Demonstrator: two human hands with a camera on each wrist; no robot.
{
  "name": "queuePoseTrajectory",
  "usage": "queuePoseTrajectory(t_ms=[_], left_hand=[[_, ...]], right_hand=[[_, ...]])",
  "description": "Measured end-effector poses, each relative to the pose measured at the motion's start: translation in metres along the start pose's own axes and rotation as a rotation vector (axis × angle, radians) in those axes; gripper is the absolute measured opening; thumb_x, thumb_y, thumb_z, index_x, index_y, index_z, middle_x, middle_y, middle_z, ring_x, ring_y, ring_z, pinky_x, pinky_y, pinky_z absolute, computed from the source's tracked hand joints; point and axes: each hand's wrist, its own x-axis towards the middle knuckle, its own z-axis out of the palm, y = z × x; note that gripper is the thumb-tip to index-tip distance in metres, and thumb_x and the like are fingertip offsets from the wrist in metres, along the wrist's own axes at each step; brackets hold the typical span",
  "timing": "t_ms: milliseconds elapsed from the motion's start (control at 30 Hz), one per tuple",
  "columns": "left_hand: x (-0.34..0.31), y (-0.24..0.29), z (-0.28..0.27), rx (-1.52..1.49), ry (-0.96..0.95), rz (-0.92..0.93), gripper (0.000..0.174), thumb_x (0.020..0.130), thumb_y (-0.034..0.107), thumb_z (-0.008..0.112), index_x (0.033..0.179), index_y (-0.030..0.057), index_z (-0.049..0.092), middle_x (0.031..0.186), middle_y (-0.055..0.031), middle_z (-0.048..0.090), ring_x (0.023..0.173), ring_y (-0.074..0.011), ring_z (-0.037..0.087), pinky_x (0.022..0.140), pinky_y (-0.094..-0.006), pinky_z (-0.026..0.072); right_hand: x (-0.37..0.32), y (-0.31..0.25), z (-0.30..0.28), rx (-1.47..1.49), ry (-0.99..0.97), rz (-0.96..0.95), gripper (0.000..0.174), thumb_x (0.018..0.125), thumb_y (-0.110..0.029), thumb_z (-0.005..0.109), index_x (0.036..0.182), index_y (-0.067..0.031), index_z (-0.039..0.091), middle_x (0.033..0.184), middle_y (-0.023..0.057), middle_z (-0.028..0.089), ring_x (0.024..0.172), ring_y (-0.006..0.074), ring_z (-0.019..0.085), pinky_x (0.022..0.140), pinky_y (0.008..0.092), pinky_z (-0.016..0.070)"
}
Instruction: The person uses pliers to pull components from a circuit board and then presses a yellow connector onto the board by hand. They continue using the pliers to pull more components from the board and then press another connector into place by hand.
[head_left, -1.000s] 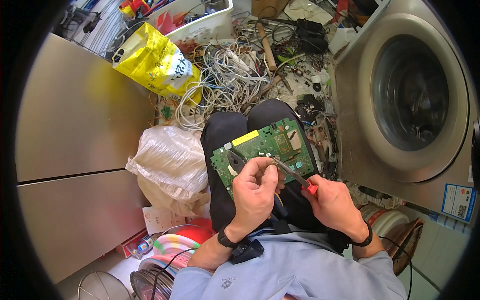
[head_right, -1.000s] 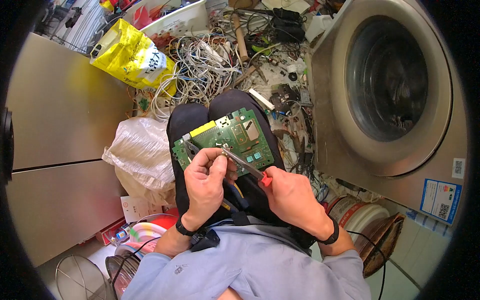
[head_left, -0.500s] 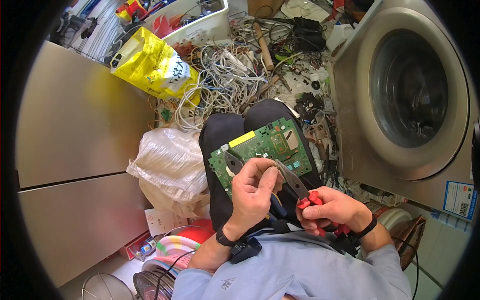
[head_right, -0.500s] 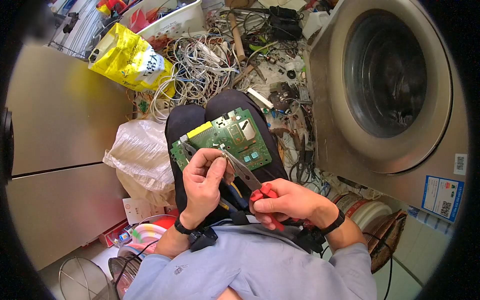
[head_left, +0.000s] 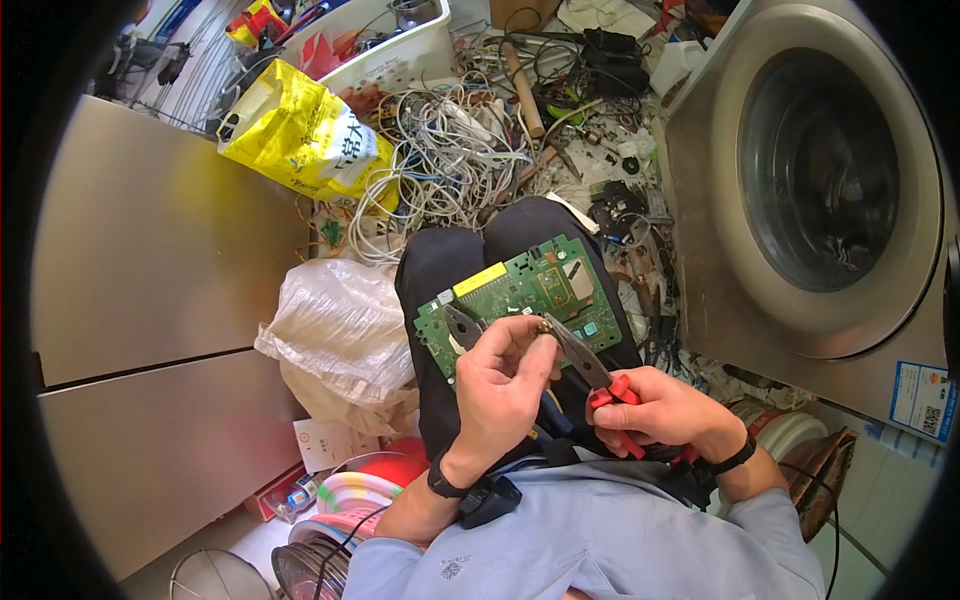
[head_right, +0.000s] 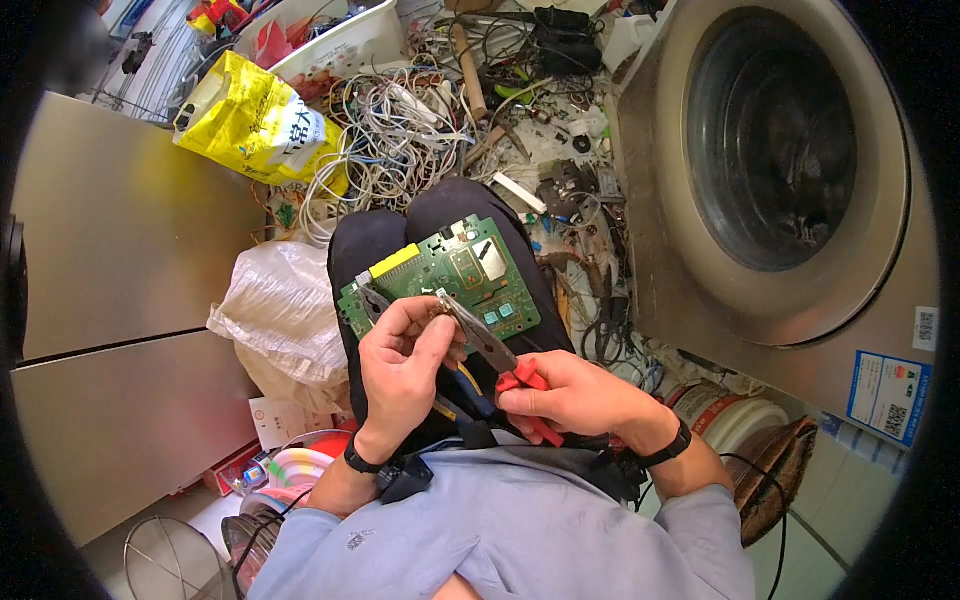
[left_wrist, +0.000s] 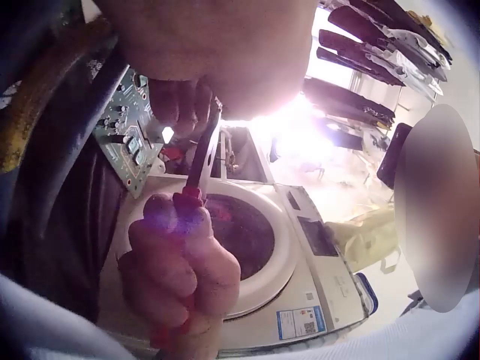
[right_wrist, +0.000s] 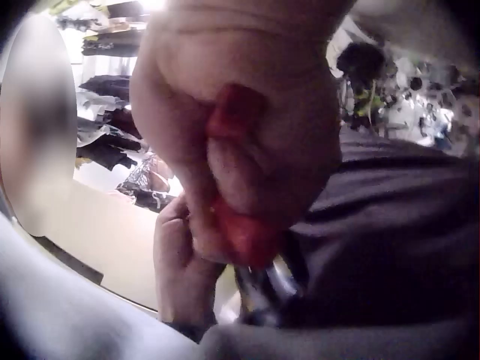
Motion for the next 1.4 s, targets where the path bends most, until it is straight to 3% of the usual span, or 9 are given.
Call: queuePoseTrajectory(t_ms=[33,100,133,200,300,567,767,1100,1400], left_hand=[[0.0,0.001,-0.001,-0.014,0.001,-0.047,0.016,0.106,0.012,0.064,0.111,-0.0033,0.067,0.088,-0.0075,0.075,0.072,-0.011,0.069,0.064,-0.0248,0.0549],[0.001,0.003,-0.001,-0.027,0.001,-0.094,0.016,0.105,0.012,0.065,0.11,-0.0035,0.067,0.087,-0.0082,0.075,0.07,-0.0116,0.07,0.063,-0.0249,0.0555],[0.0,0.005,-0.001,0.003,0.001,-0.131,0.017,0.105,0.012,0.066,0.109,-0.0035,0.068,0.086,-0.0086,0.075,0.068,-0.0119,0.07,0.061,-0.0247,0.0557],[0.002,0.006,0.0,0.033,0.003,-0.166,0.017,0.105,0.013,0.066,0.109,-0.0035,0.068,0.085,-0.009,0.075,0.067,-0.0122,0.07,0.06,-0.0246,0.056],[0.005,0.004,0.004,0.047,0.012,-0.189,0.017,0.105,0.013,0.067,0.108,-0.0034,0.068,0.083,-0.0089,0.074,0.065,-0.0121,0.069,0.058,-0.0242,0.0556],[0.004,0.0,0.005,-0.062,0.002,-0.168,0.022,0.105,0.012,0.064,0.117,-0.0066,0.066,0.09,-0.0136,0.077,0.069,-0.0154,0.072,0.063,-0.0263,0.0575],[0.006,0.002,-0.001,-0.05,-0.023,-0.205,0.025,0.106,0.014,0.061,0.117,-0.0077,0.066,0.094,-0.018,0.078,0.07,-0.0179,0.074,0.06,-0.0275,0.058],[0.014,0.006,-0.002,-0.054,-0.034,-0.27,0.023,0.107,0.015,0.061,0.114,-0.0057,0.068,0.092,-0.0166,0.078,0.067,-0.0172,0.073,0.059,-0.027,0.0578],[0.017,0.004,0.001,0.328,0.036,0.0,0.017,0.103,0.007,0.063,0.107,-0.0074,0.07,0.088,-0.0122,0.078,0.072,-0.011,0.072,0.064,-0.0242,0.058]], right_hand=[[-0.001,-0.003,0.004,0.001,0.0,-0.001,0.022,0.105,-0.022,0.066,0.097,-0.0024,0.061,0.077,0.0046,0.064,0.062,0.0176,0.063,0.058,0.0328,0.0505],[-0.006,-0.011,0.016,-0.493,0.328,-0.108,0.018,0.102,-0.015,0.068,0.098,-0.0005,0.059,0.078,0.011,0.067,0.059,0.0261,0.067,0.058,0.0399,0.0537],[-0.006,-0.005,0.017,-0.492,0.328,-0.106,0.018,0.102,-0.015,0.068,0.098,-0.0005,0.059,0.078,0.011,0.067,0.059,0.0261,0.067,0.058,0.0399,0.0537],[-0.001,0.011,0.017,-1.137,0.689,-0.347,0.014,0.095,-0.007,0.067,0.099,-0.0008,0.056,0.081,0.0172,0.066,0.067,0.0358,0.069,0.062,0.0474,0.0552],[0.006,0.021,0.015,-1.275,0.866,-0.45,0.014,0.092,-0.002,0.065,0.099,-0.0018,0.054,0.083,0.0183,0.066,0.073,0.0405,0.068,0.064,0.0503,0.0545],[0.01,0.02,0.009,-1.165,0.797,-0.462,0.016,0.091,-0.003,0.068,0.099,-0.0018,0.054,0.083,0.0185,0.065,0.075,0.0403,0.068,0.066,0.0498,0.0539],[0.011,0.019,0.009,-1.153,0.775,-0.433,0.016,0.092,-0.004,0.069,0.099,-0.0016,0.055,0.082,0.0188,0.065,0.076,0.0403,0.068,0.066,0.0499,0.0538],[-0.004,0.012,-0.001,-1.147,0.808,-0.398,0.018,0.092,-0.007,0.074,0.104,-0.0016,0.062,0.089,0.0166,0.068,0.08,0.0389,0.069,0.068,0.0474,0.0541],[-0.009,0.015,-0.003,-1.209,0.8,-0.41,0.015,0.095,-0.01,0.071,0.105,-0.0023,0.062,0.089,0.0154,0.068,0.082,0.0382,0.069,0.07,0.0469,0.054]])
